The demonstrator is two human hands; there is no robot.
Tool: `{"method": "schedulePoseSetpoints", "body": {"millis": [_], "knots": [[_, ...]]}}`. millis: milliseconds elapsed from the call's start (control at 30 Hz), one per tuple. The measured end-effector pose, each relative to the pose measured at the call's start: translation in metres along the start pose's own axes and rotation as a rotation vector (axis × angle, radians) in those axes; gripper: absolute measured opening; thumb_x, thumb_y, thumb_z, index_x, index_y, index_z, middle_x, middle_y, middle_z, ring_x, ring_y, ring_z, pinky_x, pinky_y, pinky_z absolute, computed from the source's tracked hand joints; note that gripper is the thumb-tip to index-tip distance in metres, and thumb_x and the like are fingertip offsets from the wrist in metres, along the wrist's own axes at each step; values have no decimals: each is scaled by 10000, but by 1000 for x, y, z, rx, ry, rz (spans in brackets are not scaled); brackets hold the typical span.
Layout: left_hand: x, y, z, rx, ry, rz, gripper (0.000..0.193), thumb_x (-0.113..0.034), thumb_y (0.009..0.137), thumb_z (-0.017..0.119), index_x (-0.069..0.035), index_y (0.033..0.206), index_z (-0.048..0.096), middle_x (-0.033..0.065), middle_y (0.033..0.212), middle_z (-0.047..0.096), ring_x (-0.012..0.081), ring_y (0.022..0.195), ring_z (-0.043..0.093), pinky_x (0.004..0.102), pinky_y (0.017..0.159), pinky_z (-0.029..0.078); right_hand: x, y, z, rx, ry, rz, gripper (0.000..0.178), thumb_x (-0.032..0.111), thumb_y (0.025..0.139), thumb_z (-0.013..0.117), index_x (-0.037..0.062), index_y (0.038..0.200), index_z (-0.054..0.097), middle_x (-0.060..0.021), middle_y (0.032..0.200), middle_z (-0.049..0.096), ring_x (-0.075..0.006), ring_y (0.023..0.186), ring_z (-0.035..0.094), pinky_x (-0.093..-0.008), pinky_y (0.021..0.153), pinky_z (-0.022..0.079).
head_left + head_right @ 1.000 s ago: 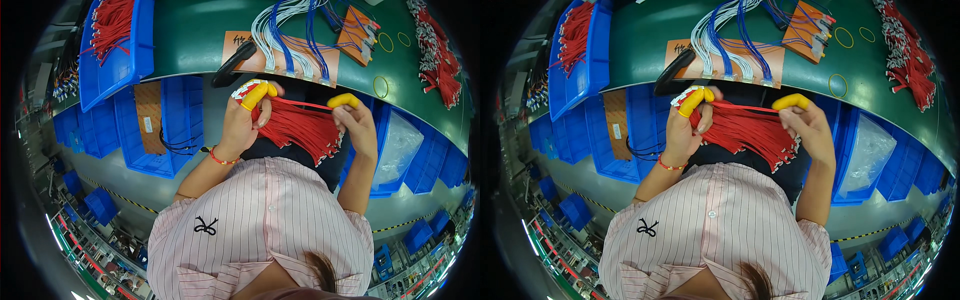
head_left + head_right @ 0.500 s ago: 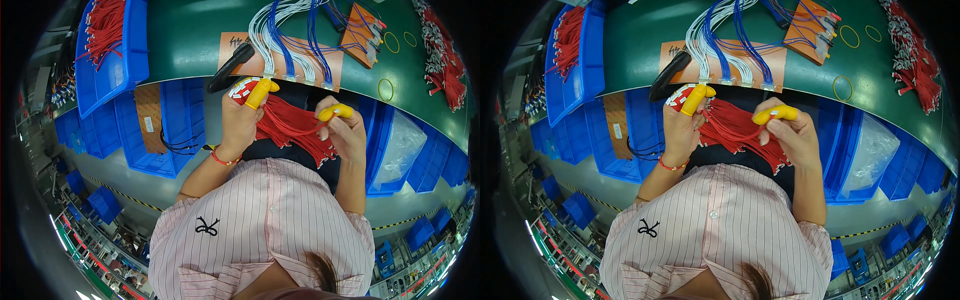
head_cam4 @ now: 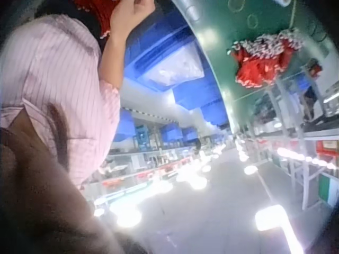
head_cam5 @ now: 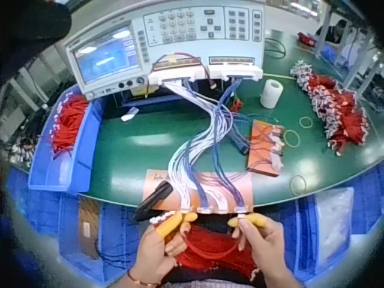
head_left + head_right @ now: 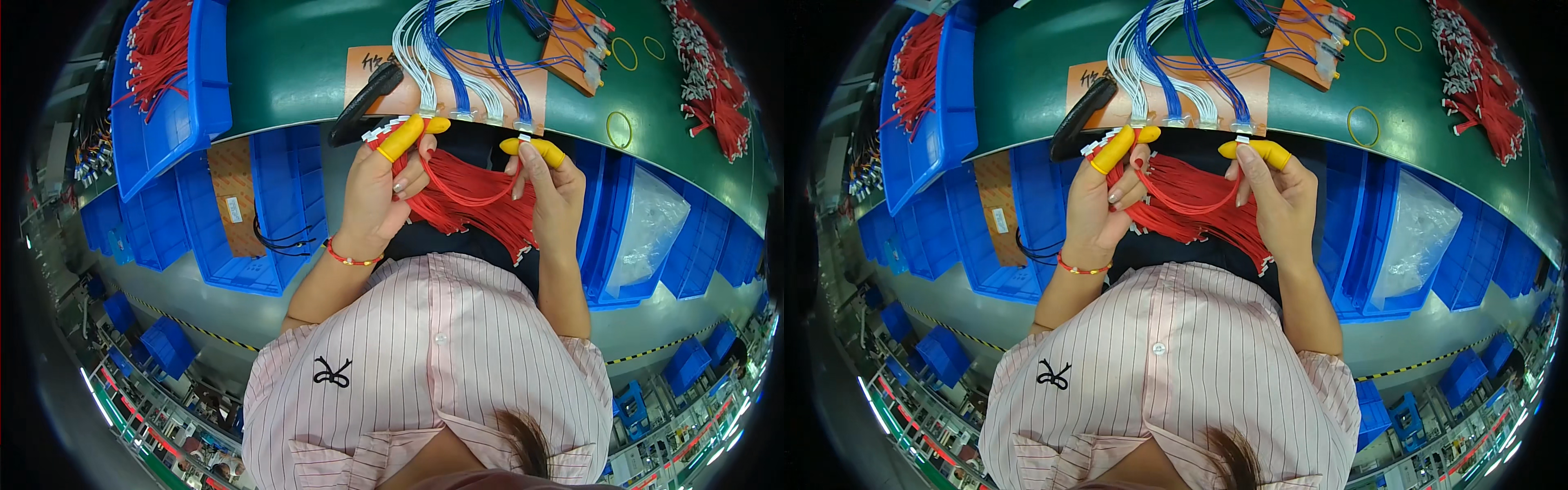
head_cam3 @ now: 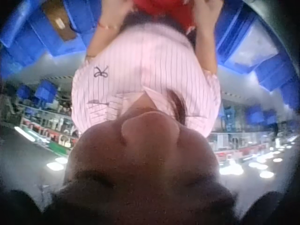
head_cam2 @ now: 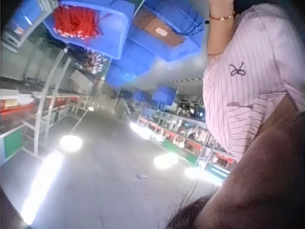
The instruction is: The worker is assembling and bundling wire harnesses at an industrial workstation, checking connections and securing groups of wires with bands.
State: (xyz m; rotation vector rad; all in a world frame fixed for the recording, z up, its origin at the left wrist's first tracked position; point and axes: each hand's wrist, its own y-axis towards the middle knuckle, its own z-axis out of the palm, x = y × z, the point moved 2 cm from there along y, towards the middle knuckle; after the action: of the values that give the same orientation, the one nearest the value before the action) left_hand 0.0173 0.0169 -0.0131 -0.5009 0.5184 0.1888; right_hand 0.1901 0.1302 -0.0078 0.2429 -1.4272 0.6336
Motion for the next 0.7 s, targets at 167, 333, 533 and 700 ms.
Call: {"method": "schedulePoseSetpoints", "body": {"millis": [167, 333, 533, 700], "knots": [[2, -9, -3, 32, -163, -102, 329, -192, 1036, 403, 100, 1146, 504, 48, 837, 545, 8, 437, 284, 167, 388, 235, 1, 4, 4, -34, 18, 31, 219, 154, 965, 602, -43, 1016, 686, -57, 758, 644, -49, 568, 497, -184, 532, 397], [1, -18, -6, -6, -122, -73, 340, -173, 1029, 419, 106, 1198, 517, 43, 798, 553, 12, 471, 313, 180, 413, 245, 0, 7, 1, 19, 281, 182, 230, 186, 963, 598, -30, 984, 676, -46, 721, 634, -53, 537, 476, -183, 527, 381], [-3, -22, -18, 17, 68, 44, 299, -119, 1007, 462, 78, 1212, 557, 45, 837, 581, 56, 574, 436, 212, 524, 364, -8, 6, 4, 8, 500, 217, 233, 195, 978, 568, -18, 1006, 660, -36, 737, 636, -64, 532, 474, -216, 571, 419], [-4, -14, -3, -136, 207, 198, 311, -152, 1009, 475, 61, 1217, 566, 155, 1033, 659, 208, 845, 644, 352, 849, 522, -7, 10, 1, 44, 508, 260, 282, 220, 987, 551, -31, 1061, 656, -77, 844, 662, -111, 721, 580, -270, 690, 476]]}}
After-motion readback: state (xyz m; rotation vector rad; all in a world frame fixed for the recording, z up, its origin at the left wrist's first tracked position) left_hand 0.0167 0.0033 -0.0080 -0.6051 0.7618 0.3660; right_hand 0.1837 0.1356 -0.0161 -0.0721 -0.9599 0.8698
